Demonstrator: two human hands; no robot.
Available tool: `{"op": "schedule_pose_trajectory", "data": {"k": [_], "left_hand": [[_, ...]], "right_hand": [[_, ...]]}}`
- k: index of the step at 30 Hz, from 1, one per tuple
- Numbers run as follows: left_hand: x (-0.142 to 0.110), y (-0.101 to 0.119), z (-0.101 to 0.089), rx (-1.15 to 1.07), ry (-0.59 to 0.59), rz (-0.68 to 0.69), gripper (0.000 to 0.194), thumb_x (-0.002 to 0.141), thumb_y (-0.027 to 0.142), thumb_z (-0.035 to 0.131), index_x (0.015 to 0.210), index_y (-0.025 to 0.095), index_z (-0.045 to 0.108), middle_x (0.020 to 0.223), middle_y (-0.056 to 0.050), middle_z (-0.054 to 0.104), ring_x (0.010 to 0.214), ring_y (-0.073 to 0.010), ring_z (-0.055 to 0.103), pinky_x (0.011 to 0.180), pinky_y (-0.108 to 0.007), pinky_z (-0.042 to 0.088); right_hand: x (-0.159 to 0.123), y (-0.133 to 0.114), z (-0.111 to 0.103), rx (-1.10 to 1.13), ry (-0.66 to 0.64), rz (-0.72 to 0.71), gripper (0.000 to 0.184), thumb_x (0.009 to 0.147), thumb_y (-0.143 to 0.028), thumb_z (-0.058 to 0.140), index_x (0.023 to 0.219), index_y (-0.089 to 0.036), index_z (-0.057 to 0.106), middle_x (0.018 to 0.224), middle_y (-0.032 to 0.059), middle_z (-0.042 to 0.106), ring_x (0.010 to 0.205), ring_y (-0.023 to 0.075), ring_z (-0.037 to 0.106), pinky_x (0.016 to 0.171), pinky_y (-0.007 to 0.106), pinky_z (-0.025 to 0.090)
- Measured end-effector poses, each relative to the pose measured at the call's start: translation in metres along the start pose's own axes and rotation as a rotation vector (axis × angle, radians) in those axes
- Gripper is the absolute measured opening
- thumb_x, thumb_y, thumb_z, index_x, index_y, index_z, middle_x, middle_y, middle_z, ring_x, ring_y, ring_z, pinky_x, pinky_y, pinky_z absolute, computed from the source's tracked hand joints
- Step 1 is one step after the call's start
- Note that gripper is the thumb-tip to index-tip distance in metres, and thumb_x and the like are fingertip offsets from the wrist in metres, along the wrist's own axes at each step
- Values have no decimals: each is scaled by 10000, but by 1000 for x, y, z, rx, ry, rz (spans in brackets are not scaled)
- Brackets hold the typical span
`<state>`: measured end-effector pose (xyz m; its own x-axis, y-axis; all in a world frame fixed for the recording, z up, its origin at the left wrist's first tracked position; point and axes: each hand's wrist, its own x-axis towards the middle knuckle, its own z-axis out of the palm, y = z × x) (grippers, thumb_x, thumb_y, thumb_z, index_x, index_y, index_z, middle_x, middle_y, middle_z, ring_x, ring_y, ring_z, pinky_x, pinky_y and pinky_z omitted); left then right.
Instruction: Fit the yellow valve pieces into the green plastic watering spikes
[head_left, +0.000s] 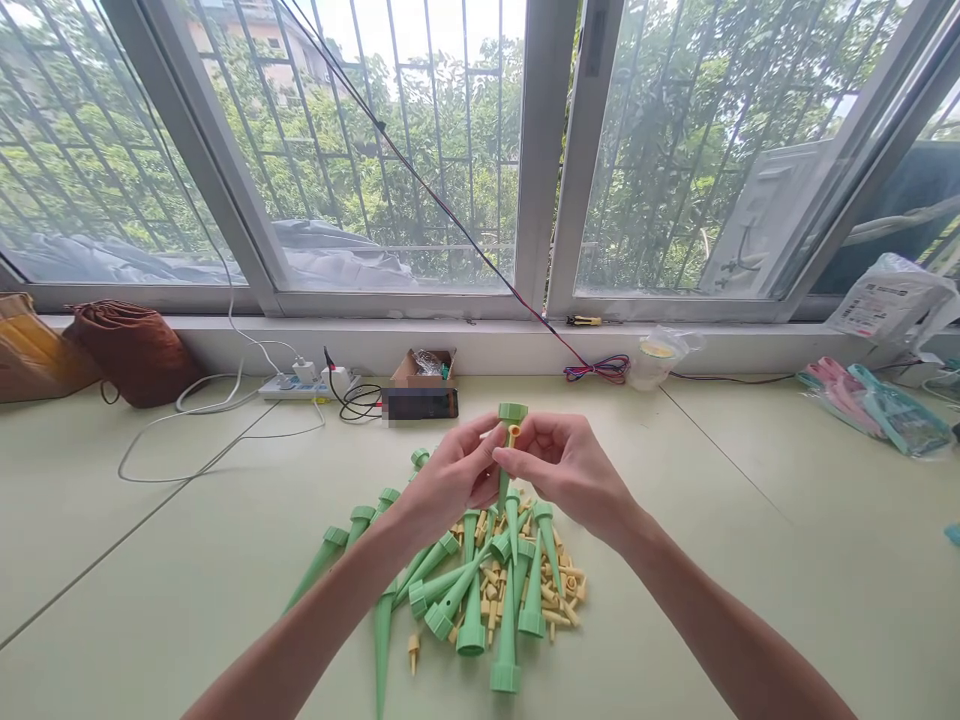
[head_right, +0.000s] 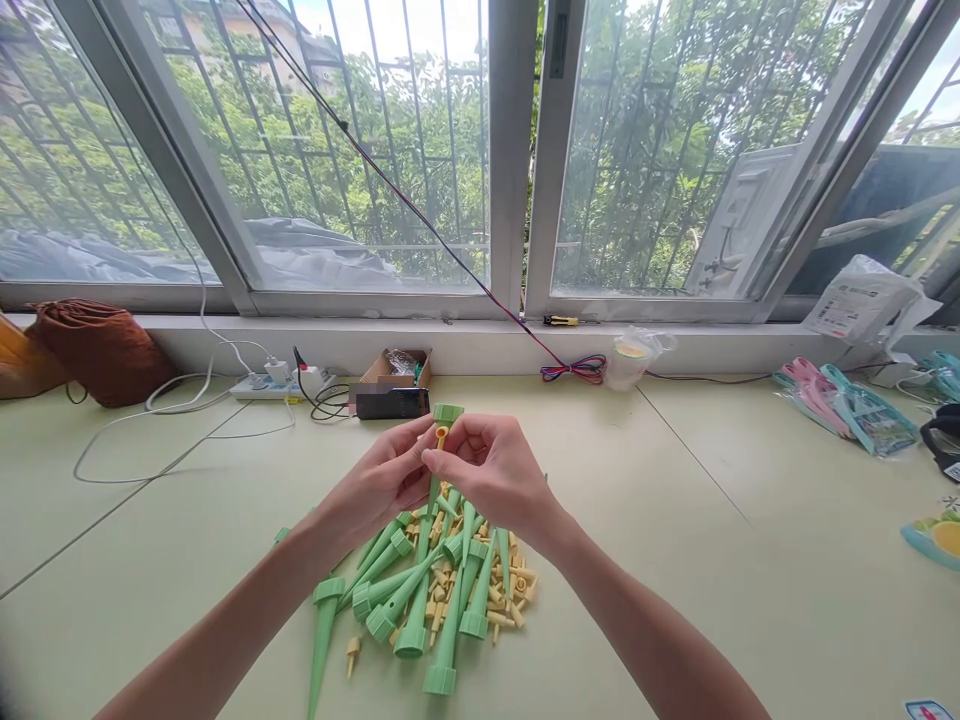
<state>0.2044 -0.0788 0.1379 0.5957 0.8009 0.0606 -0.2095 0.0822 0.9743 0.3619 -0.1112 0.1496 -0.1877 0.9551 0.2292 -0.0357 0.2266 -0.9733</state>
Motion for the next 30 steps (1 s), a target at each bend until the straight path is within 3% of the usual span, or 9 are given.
{"op": "schedule_pose_trajectory", "data": {"k": [23,30], "left_hand": [[3,-5,-5,-32,-38,5,291,932,465,584,832,195,539,491,103,278,396,-37,193,382,-141,210],[8,-1,-12,-14,18,-5,310,889,480,642,870,186,547,520,85,383,388,-31,261,390,-158,223]], "right_hand": [[1,0,2,13,5,27,337,721,-386,790,648,-167,545,550,-58,485,441,46,319,404,211,224],[9,10,-7,-42,-36,10,325,719,-408,805,761,-167,592,588,-63,494,446,45,331,402,200,237]]}}
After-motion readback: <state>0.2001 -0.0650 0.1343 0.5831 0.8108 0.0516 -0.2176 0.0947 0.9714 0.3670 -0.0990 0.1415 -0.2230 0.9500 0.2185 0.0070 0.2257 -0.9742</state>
